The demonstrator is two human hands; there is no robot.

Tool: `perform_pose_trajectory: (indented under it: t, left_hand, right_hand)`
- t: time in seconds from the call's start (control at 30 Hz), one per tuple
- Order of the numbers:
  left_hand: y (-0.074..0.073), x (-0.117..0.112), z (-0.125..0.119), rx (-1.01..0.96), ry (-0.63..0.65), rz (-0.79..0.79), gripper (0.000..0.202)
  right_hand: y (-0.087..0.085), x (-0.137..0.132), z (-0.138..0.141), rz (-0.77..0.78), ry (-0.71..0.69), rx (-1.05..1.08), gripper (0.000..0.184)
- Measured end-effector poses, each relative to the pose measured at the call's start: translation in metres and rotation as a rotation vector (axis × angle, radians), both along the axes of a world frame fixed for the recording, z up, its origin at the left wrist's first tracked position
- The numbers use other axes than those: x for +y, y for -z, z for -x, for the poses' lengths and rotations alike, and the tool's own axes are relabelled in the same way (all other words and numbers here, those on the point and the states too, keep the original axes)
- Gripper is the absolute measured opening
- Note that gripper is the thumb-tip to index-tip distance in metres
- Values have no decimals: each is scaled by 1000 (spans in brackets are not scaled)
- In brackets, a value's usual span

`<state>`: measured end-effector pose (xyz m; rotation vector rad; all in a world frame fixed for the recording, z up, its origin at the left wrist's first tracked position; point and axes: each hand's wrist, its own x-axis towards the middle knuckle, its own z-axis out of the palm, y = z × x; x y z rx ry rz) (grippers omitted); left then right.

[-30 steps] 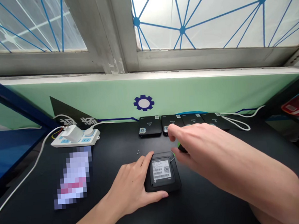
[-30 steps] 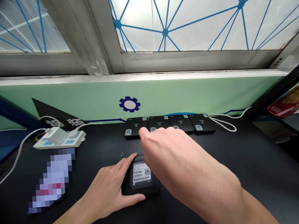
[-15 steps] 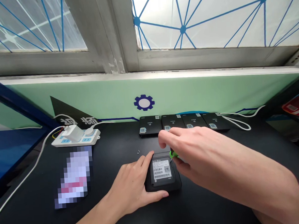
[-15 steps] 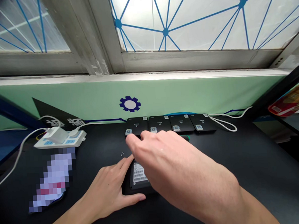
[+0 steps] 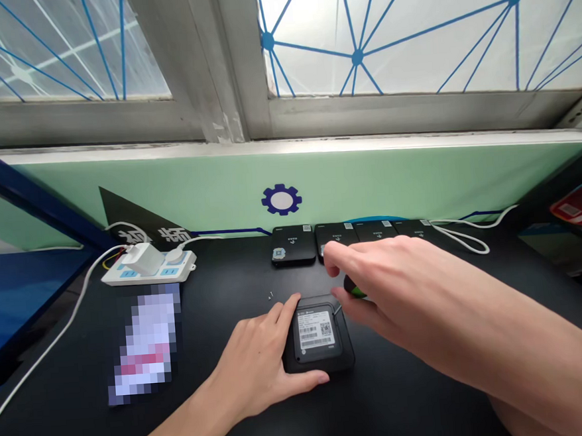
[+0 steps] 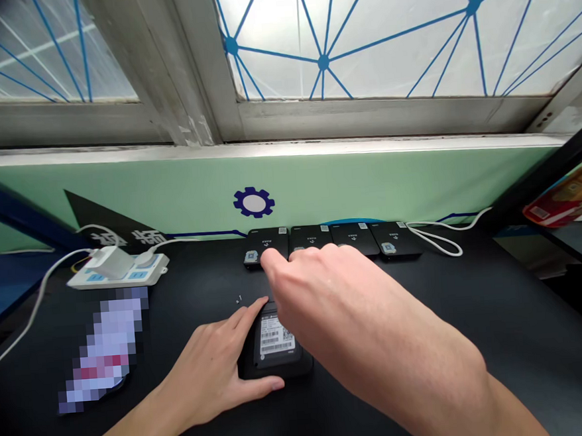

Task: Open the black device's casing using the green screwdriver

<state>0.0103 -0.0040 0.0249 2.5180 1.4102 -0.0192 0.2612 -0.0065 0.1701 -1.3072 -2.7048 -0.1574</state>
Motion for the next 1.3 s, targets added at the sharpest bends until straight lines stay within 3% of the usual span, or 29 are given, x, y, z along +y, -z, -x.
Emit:
perform_pose_trajectory:
  t: [0.63, 1.0, 1.3]
  left_hand:
    - [-1, 0, 0, 13, -4, 22, 117]
    - [-2, 0, -2, 5, -7, 13, 115]
    - [2, 0, 0, -14, 7, -30, 116]
  right_hand:
    - [1, 1, 2, -13, -16, -11, 19]
    - [5, 1, 2, -20, -3, -33, 10]
    - [-1, 2, 1, -10, 20, -23, 16]
